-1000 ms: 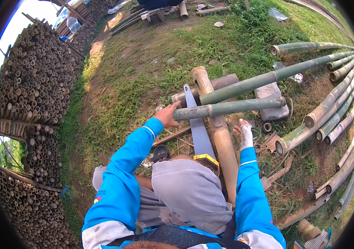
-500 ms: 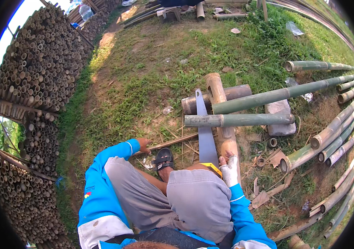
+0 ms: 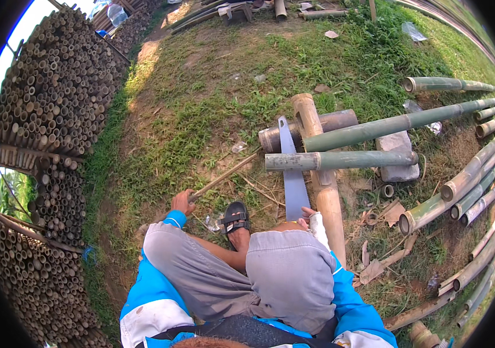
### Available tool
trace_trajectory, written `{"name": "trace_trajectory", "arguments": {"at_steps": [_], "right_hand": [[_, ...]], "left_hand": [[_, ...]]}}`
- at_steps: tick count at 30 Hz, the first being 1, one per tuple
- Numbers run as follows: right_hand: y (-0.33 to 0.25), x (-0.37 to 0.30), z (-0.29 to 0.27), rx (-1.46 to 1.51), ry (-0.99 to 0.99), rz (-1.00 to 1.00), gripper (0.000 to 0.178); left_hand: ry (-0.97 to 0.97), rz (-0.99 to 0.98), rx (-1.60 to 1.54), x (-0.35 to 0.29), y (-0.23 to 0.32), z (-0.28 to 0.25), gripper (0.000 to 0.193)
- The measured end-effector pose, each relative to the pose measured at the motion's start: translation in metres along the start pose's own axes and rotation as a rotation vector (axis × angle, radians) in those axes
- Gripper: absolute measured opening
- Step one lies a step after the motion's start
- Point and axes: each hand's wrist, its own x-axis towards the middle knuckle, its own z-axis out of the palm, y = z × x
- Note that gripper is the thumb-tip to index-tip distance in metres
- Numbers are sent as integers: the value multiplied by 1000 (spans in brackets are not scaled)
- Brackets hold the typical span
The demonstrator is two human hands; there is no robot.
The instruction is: The person uses a hand saw to cut a long bamboo pole into shorter sections. They position the pole on a wooden support, saw through it, and then move the cut piece aside before repeating the process.
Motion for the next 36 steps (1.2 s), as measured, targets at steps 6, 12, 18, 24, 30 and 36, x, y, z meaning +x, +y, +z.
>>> {"name": "trace_trajectory", "arguments": {"at_steps": [6,12,18,24,30,36], "right_hand": [[-16,-3,7,66,-154,57,47],[-16,19,23,353,-262,184,57],[-195,25,34,152,-269,-215,61],[-244,40,39,646,-254,93,62],[-224,35,18,942,-133,263,51],[-219,42,-56,978,252,140,40]], "left_hand": [[326,-53,3,-49,-36,-102,27],[220,69,-161,-58,22,-227,34],[-116,435,-178,-12,133,-276,50],[-262,720,-166,31,264,-245,58],[-385,860,-227,6,336,-201,58],[-338,882,-186,16,344,-208,60]]}}
